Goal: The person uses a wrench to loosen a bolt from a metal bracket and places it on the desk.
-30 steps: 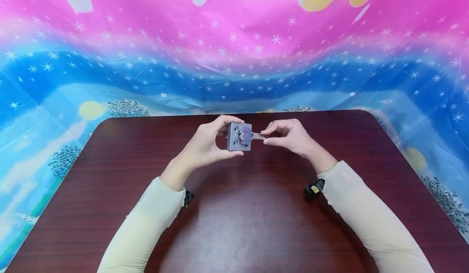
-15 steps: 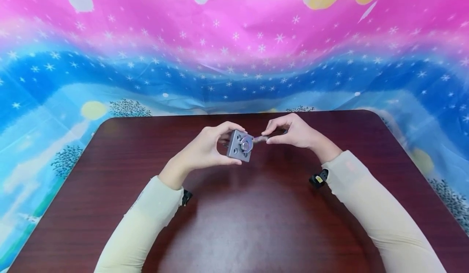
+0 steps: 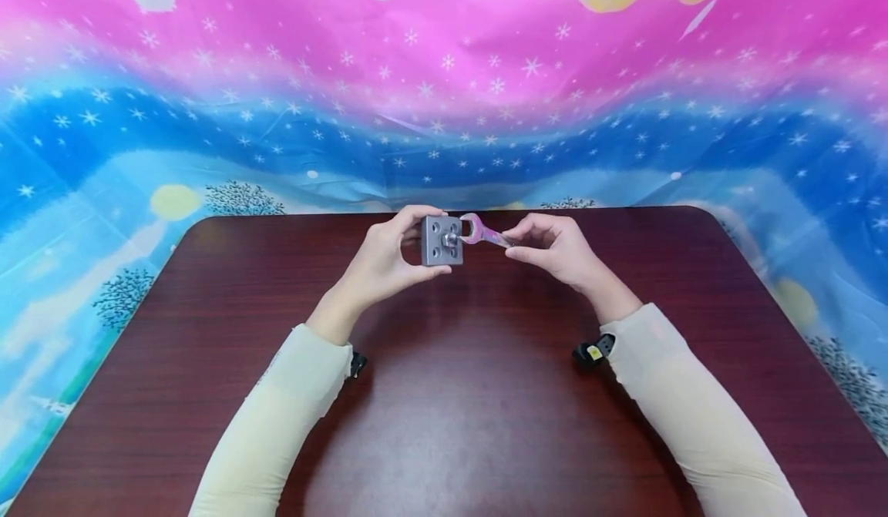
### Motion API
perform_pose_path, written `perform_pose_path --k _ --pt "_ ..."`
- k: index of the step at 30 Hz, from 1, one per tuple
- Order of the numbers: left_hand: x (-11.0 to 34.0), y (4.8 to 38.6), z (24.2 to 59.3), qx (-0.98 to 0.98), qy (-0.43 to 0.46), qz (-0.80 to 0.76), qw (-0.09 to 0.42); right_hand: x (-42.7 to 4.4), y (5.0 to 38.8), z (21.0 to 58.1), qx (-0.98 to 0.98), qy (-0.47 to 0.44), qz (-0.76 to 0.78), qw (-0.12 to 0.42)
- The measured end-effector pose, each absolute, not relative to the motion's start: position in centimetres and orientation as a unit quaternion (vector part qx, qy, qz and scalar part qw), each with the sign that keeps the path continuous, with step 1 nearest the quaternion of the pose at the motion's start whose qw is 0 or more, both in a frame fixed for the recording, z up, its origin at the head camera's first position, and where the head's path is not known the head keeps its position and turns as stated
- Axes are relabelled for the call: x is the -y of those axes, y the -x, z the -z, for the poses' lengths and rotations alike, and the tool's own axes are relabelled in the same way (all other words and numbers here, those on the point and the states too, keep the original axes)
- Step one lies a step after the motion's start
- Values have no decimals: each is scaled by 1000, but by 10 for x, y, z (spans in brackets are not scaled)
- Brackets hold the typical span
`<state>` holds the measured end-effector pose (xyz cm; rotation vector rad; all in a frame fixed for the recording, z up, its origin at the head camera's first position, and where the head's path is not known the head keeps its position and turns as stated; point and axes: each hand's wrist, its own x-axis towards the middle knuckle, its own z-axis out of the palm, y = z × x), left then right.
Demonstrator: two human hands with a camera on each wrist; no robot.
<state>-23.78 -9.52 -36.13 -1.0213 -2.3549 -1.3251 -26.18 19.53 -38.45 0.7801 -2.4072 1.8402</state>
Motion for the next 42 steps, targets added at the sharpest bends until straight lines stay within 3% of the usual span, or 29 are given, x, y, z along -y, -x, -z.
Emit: perform_pose_path --k 10,20,28,42 --pt "88 245 365 789 341 463 217 -174 247 391 746 -203 -634 20" --pt "85 238 361 776 365 463 223 -174 245 385 757 -226 -612 23" --pt "85 232 356 780 381 461 184 -181 250 382 760 -240 -603 -9" --pt "82 225 352 780 424 458 56 -206 276 359 803 -348 -480 -56"
